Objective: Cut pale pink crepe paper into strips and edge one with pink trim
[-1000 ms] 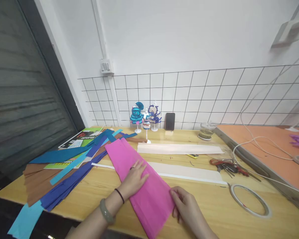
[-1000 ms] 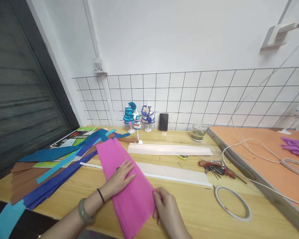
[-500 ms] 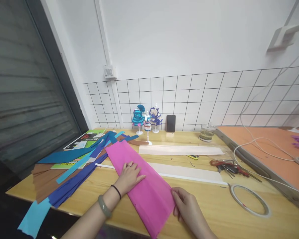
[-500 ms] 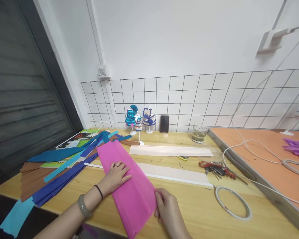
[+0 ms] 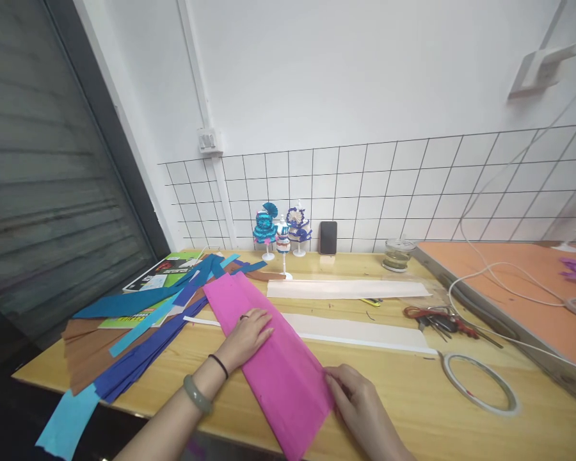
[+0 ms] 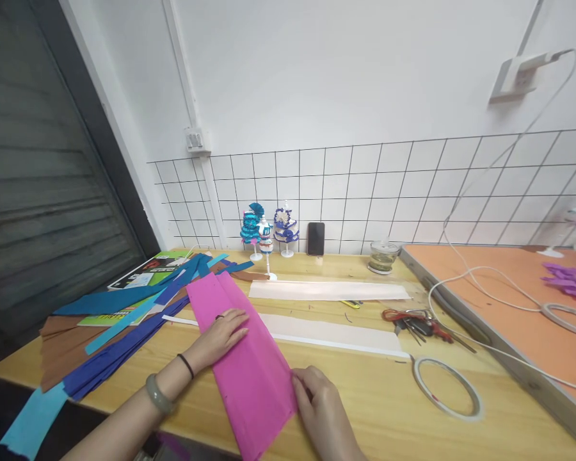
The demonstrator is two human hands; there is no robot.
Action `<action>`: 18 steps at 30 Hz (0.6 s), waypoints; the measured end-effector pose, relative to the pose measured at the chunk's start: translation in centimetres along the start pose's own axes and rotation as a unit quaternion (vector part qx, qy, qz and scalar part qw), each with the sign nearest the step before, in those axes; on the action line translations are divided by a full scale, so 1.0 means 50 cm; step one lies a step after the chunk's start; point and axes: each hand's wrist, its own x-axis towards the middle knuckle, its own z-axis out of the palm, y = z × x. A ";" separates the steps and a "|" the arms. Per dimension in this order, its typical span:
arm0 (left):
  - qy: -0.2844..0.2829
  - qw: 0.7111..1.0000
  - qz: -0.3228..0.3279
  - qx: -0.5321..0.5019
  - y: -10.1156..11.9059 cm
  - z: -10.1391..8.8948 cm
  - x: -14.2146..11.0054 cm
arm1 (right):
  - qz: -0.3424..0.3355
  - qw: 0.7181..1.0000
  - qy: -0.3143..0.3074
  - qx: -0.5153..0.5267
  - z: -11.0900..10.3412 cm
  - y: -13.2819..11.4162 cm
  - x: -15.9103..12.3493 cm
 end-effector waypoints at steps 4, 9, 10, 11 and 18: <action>-0.010 0.997 0.077 0.017 0.024 0.007 0.032 | -0.044 0.998 -0.020 -0.032 0.002 -0.007 -0.004; -0.053 0.992 0.087 0.069 0.019 0.018 0.068 | -0.072 0.995 -0.035 -0.063 0.008 -0.009 -0.007; -0.059 0.992 0.076 0.077 0.011 0.019 0.074 | -0.073 0.994 -0.038 -0.067 0.010 -0.007 -0.007; -0.060 0.993 0.062 0.083 0.001 0.020 0.078 | -0.073 0.994 -0.041 -0.070 0.011 -0.006 -0.007; -0.024 0.995 -0.012 0.098 -0.069 0.018 0.083 | -0.073 0.994 -0.033 -0.077 0.013 0.000 -0.002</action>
